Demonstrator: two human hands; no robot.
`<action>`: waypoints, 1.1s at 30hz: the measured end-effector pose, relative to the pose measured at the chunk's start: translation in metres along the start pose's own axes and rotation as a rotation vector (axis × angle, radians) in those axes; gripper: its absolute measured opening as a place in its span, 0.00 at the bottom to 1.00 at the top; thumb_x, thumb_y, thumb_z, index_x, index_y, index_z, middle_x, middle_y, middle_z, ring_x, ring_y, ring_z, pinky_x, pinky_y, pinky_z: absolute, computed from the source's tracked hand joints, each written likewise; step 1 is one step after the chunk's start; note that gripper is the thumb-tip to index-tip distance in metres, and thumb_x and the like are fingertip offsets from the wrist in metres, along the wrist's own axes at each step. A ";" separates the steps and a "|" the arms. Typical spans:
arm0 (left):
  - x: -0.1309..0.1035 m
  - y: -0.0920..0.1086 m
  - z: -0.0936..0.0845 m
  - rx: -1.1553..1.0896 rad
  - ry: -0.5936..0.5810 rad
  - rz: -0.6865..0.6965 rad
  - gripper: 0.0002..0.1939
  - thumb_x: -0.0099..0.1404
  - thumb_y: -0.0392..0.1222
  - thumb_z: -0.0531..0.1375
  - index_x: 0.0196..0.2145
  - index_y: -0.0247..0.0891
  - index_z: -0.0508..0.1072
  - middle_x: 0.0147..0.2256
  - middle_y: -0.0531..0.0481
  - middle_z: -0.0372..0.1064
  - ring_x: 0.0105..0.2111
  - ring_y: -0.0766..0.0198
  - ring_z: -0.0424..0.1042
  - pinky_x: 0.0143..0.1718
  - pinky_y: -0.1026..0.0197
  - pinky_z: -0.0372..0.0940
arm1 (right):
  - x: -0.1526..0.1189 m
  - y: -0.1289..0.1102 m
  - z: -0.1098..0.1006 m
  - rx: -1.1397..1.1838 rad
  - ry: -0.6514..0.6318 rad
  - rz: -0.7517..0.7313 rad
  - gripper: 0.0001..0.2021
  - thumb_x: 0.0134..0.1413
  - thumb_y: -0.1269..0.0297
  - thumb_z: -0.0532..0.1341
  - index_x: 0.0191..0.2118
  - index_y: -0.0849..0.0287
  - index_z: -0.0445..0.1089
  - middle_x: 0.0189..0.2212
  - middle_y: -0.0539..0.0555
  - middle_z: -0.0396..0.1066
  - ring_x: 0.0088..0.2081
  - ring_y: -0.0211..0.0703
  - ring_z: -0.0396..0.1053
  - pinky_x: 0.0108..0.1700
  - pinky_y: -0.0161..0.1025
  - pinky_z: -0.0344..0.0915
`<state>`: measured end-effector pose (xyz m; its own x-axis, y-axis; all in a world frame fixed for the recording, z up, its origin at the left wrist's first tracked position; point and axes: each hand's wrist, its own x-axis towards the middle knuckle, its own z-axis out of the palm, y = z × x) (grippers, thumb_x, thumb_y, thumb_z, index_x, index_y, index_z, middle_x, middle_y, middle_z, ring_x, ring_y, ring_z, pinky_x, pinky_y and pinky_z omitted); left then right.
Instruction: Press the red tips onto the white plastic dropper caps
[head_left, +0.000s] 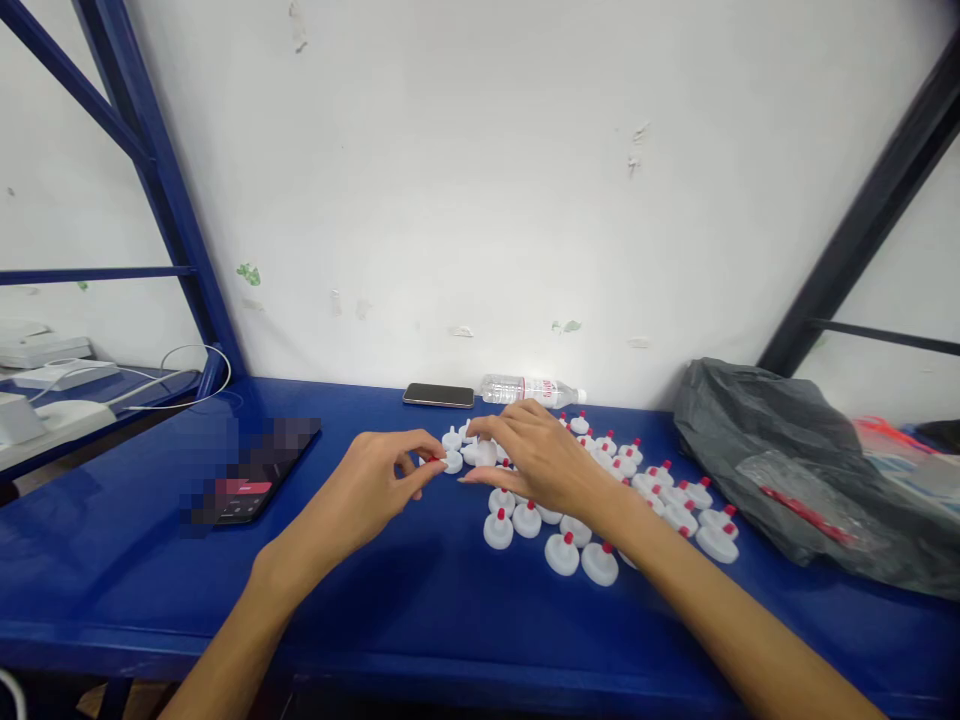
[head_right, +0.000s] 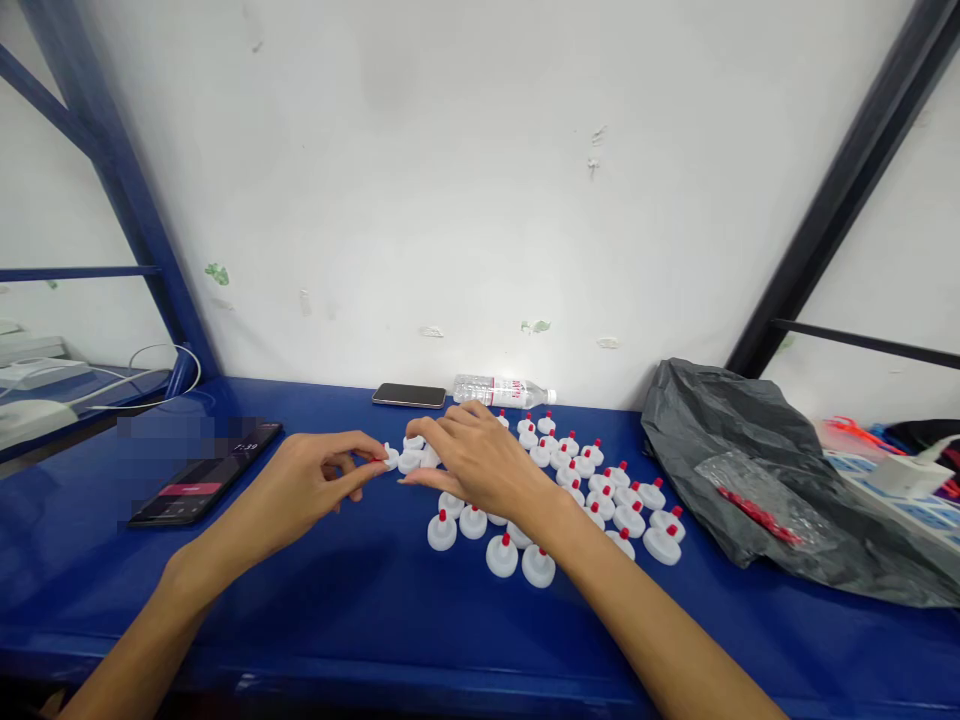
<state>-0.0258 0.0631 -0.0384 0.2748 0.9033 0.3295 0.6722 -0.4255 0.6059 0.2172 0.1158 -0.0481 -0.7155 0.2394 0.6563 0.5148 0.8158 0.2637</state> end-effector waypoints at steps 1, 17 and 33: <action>0.001 -0.001 0.001 -0.010 0.009 0.008 0.15 0.71 0.55 0.61 0.40 0.43 0.83 0.22 0.55 0.74 0.21 0.64 0.71 0.24 0.64 0.62 | 0.001 -0.002 0.000 0.004 0.002 -0.018 0.20 0.71 0.46 0.59 0.51 0.59 0.70 0.36 0.54 0.78 0.37 0.46 0.72 0.46 0.44 0.66; -0.003 0.011 0.004 -0.270 -0.009 0.051 0.14 0.73 0.50 0.61 0.40 0.41 0.85 0.33 0.49 0.80 0.27 0.65 0.73 0.25 0.65 0.64 | 0.002 -0.013 0.004 0.182 0.160 0.030 0.17 0.69 0.47 0.62 0.47 0.58 0.70 0.34 0.53 0.77 0.36 0.44 0.72 0.43 0.42 0.66; -0.005 0.018 0.010 -0.864 -0.133 -0.078 0.26 0.61 0.46 0.74 0.55 0.41 0.79 0.47 0.45 0.83 0.47 0.56 0.82 0.50 0.59 0.75 | 0.008 -0.031 -0.003 0.323 0.463 0.038 0.08 0.63 0.68 0.70 0.46 0.53 0.75 0.34 0.49 0.83 0.42 0.47 0.76 0.46 0.47 0.70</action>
<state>-0.0085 0.0518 -0.0364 0.3642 0.9073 0.2100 -0.0488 -0.2066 0.9772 0.1964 0.0907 -0.0492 -0.3804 0.0750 0.9218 0.3132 0.9482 0.0521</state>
